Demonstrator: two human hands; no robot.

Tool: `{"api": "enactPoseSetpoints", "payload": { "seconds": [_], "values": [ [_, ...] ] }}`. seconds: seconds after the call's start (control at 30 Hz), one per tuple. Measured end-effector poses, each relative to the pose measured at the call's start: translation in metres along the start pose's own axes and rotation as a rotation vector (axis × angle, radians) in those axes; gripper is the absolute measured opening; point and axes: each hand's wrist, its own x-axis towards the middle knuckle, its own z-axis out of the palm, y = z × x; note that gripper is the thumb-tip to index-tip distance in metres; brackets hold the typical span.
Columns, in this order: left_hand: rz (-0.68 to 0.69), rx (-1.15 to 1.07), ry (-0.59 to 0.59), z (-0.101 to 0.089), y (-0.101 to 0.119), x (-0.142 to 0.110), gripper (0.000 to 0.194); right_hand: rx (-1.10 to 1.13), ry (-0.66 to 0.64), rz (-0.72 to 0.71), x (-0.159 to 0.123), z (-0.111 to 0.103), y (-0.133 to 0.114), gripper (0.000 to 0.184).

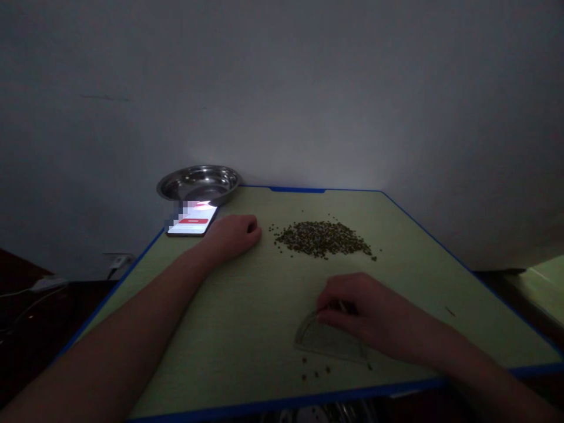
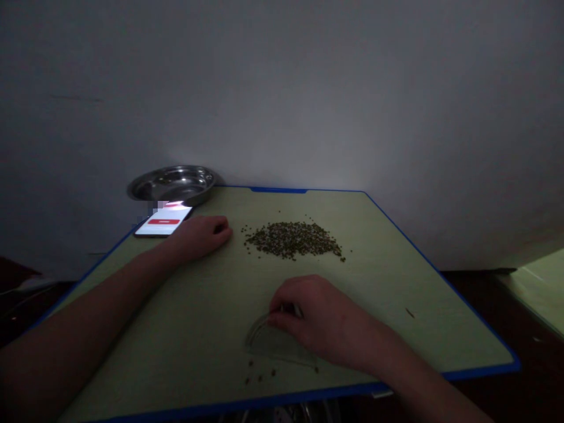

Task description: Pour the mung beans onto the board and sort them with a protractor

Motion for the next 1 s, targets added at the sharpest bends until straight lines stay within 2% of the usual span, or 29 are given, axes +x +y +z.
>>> {"api": "enactPoseSetpoints", "payload": {
  "seconds": [0.27,0.43,0.6,0.87,1.0],
  "values": [
    [0.002,0.012,-0.001,-0.002,0.002,0.0,0.032,0.026,-0.159,-0.184,0.009,0.003,-0.011,0.012],
    [0.014,0.006,-0.003,-0.002,0.002,0.0,0.032,0.051,-0.226,-0.192,0.009,0.005,-0.013,0.013],
    [0.003,0.004,-0.017,-0.003,0.003,0.0,0.033,0.043,-0.226,-0.127,0.004,0.005,-0.011,0.014],
    [-0.015,0.011,-0.026,-0.006,0.006,-0.001,0.033,0.022,-0.174,-0.138,-0.005,0.002,-0.015,0.012],
    [-0.02,0.001,-0.031,-0.005,0.006,0.0,0.033,0.022,-0.099,-0.075,-0.016,-0.007,-0.011,0.011]
  ]
}}
